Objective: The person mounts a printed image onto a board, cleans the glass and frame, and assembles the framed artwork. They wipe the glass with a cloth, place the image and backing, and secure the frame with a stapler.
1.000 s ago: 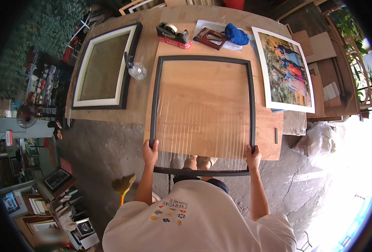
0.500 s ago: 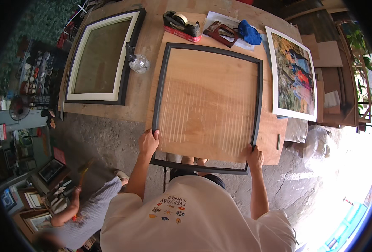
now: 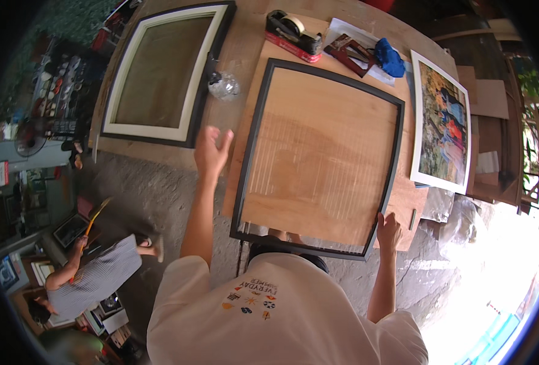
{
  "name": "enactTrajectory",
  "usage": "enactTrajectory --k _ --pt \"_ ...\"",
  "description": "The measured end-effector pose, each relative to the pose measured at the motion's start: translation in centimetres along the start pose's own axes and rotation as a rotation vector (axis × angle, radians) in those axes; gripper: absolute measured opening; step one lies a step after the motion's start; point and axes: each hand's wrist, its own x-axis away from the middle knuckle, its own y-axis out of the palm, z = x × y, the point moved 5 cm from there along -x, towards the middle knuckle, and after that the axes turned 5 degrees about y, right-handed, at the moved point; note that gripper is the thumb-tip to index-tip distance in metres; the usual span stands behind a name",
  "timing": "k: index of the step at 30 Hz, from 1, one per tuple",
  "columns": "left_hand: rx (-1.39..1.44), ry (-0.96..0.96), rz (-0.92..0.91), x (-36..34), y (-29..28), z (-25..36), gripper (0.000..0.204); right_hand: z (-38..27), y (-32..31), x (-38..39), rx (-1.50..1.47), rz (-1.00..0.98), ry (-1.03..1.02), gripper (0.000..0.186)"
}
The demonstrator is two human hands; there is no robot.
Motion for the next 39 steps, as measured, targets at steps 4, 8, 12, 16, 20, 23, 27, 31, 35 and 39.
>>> enactTrajectory --k 4,8,12,16,20,23,27,31,35,39 --pt "0.174 0.159 0.269 -8.7 1.4 1.0 0.071 -5.3 -2.2 -2.2 -0.27 0.03 -0.112 0.029" --pt "0.544 0.243 0.218 -15.3 5.5 -1.1 0.088 -10.8 -2.8 -2.4 -0.398 -0.033 -0.144 0.027" --pt "0.663 0.221 0.076 -18.9 7.6 -4.0 0.059 -11.9 -2.8 -2.5 -0.448 -0.068 -0.069 0.025" --pt "0.523 0.268 0.049 -19.3 6.9 -3.2 0.039 -8.9 -2.2 -3.1 -0.468 0.031 -0.007 0.025" --pt "0.443 0.369 -0.215 -16.8 2.2 5.8 0.041 -7.1 -2.5 -7.0 -0.497 0.156 -0.047 0.024" --pt "0.248 0.024 -0.876 -11.3 0.9 12.1 0.038 -8.6 -3.7 -12.5 -0.458 0.217 -0.084 0.025" --pt "0.386 0.155 -1.029 -1.5 5.3 14.4 0.037 -13.8 -6.2 -22.9 -0.437 0.404 -0.293 0.021" --pt "0.491 -0.106 -1.093 5.5 9.1 15.1 0.027 -18.3 -7.9 -34.8 -0.334 0.55 -0.401 0.041" --pt "0.477 -0.31 -1.117 8.9 10.2 15.8 0.02 -20.5 -7.4 -44.2 -0.205 0.59 -0.457 0.065" --pt "0.633 -0.376 -1.079 10.4 9.8 17.5 0.017 -23.5 -6.1 -48.0 -0.193 0.437 -0.412 0.077"
